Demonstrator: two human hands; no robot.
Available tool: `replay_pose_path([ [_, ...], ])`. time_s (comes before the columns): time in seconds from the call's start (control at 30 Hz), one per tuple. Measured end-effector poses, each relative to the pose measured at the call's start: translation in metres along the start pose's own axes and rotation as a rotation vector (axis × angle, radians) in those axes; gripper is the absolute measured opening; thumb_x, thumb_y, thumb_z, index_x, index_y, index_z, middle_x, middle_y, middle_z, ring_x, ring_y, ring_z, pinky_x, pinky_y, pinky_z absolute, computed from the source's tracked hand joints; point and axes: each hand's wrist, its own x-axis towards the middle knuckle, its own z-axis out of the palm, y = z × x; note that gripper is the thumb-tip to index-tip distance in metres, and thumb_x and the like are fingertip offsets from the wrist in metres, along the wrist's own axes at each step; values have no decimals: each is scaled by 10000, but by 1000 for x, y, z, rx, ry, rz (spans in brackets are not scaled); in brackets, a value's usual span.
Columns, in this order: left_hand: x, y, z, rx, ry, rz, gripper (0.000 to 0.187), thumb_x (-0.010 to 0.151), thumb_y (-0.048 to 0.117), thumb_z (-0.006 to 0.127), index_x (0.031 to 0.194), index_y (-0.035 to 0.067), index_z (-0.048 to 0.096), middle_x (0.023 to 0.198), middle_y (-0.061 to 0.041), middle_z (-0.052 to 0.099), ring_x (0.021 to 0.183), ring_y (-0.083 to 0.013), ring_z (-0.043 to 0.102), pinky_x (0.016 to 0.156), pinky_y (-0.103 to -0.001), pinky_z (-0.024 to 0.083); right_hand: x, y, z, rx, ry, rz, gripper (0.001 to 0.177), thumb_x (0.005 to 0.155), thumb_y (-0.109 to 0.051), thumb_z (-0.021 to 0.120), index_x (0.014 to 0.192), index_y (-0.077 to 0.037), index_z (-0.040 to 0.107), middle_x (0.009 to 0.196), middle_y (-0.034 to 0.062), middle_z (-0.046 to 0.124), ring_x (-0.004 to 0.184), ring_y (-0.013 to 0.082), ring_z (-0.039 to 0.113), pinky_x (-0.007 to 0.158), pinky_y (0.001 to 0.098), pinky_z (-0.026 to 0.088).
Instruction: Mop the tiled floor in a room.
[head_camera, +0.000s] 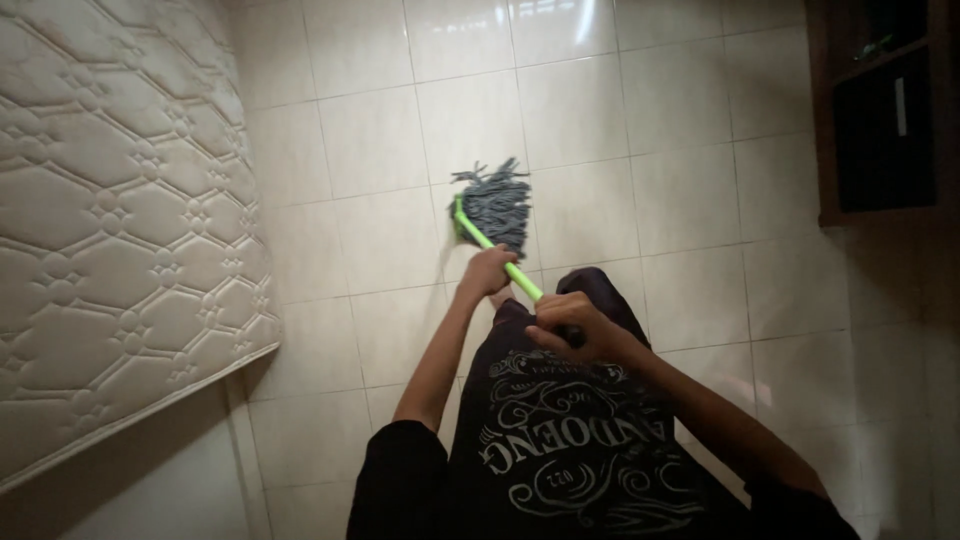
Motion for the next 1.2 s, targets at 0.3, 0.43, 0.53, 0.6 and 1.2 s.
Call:
replay_pose_path([
  [0.3, 20, -62, 36, 97, 51, -160, 71, 787, 180, 724, 846, 142, 712, 976, -136, 652, 927, -378, 672, 770, -501, 555, 1, 60, -16, 96, -70, 72, 419, 876, 34, 712, 617, -9, 386, 585, 110, 409, 539, 239, 438, 554, 402, 351],
  [0.43, 51, -42, 78, 27, 215, -179, 105, 740, 178, 743, 734, 98, 674, 889, -163, 641, 903, -398, 655, 754, -498, 550, 10, 29, -68, 81, -114, 64, 392, 885, 39, 699, 625, -14, 411, 597, 114, 436, 573, 238, 465, 580, 402, 361],
  [0.53, 83, -20, 99, -48, 273, -96, 145, 738, 180, 760, 716, 86, 651, 814, -168, 628, 854, -414, 639, 754, -516, 526, 12, 6, -102, 73, -85, 57, 378, 889, 32, 699, 628, -26, 432, 597, 104, 459, 596, 232, 485, 597, 394, 378],
  [0.6, 99, 4, 112, -270, 351, 72, 120, 734, 156, 722, 744, 83, 627, 785, -160, 625, 832, -415, 624, 722, -520, 501, 8, -4, -125, 52, -109, 88, 410, 881, 33, 695, 605, -32, 399, 574, 99, 427, 571, 231, 445, 592, 393, 367],
  [1.2, 225, 152, 106, -636, 314, 65, 143, 903, 171, 713, 900, 45, 645, 835, -160, 648, 775, -376, 660, 680, -448, 517, 19, 23, -179, -282, -392, 411, 314, 829, -135, 691, 562, -44, 555, 579, 141, 584, 604, 319, 560, 645, 447, 455],
])
